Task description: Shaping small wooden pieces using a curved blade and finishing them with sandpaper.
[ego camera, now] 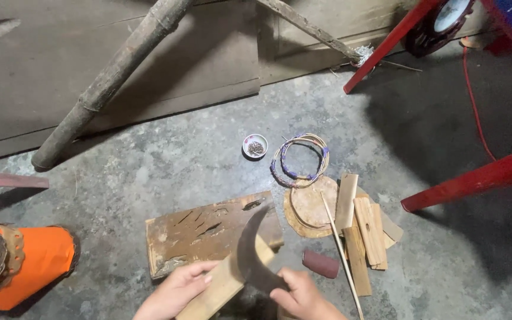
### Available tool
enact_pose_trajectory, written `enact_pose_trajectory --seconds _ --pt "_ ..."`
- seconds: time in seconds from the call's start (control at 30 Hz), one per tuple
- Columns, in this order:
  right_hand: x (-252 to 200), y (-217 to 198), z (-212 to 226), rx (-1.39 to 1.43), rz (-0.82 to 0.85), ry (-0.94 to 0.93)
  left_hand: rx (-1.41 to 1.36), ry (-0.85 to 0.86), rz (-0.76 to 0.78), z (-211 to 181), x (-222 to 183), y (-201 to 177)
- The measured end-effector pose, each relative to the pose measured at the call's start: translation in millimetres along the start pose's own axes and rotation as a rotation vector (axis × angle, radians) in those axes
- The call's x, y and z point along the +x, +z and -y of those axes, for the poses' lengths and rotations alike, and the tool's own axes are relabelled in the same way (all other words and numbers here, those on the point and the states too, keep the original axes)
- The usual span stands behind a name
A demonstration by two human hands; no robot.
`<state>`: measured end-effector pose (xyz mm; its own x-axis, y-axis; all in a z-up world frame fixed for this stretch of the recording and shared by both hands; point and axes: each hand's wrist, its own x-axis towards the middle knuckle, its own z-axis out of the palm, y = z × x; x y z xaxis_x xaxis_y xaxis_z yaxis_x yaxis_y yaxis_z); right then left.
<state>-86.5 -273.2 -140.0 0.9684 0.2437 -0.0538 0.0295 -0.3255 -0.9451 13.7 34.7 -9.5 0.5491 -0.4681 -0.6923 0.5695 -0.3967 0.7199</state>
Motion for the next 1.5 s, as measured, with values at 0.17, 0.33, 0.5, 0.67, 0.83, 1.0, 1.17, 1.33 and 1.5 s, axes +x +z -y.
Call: enact_pose_trajectory --seconds 0.17,0.33,0.5,0.67,0.83,1.0,1.17,1.33,1.5 --pt "3.6 -2.7 41.2 -0.006 0.240 0.247 -0.291 0.106 0.023 0.1 11.6 19.6" --pt "-2.2 0.3 -18.1 0.065 -0.081 -0.063 -0.116 0.109 0.052 8.0 1.5 2.9" --pt "4.7 -9.2 69.2 0.165 0.328 0.307 -0.261 0.006 -0.095 -22.1 8.9 29.1" --pt "2.5 -13.0 -12.1 0.002 -0.036 -0.039 -0.265 0.124 -0.045 5.6 13.1 12.5" --pt "6.3 -42.6 -17.7 0.078 -0.047 -0.029 -0.397 -0.043 -0.345 -14.0 23.8 27.1" --pt "11.9 -66.8 4.9 0.343 0.040 0.055 -0.561 -0.198 -0.377 -23.7 37.8 42.6" --pt "8.5 -20.4 37.5 0.226 0.239 0.191 -0.468 -0.194 -0.380 -26.9 71.2 55.8" --pt "7.0 6.2 41.4 0.171 0.339 0.276 -0.306 0.043 -0.434 -50.6 58.1 60.6" --pt "7.7 7.5 36.1 0.275 0.312 0.255 -0.254 -0.178 -0.498 -59.1 50.5 59.7"
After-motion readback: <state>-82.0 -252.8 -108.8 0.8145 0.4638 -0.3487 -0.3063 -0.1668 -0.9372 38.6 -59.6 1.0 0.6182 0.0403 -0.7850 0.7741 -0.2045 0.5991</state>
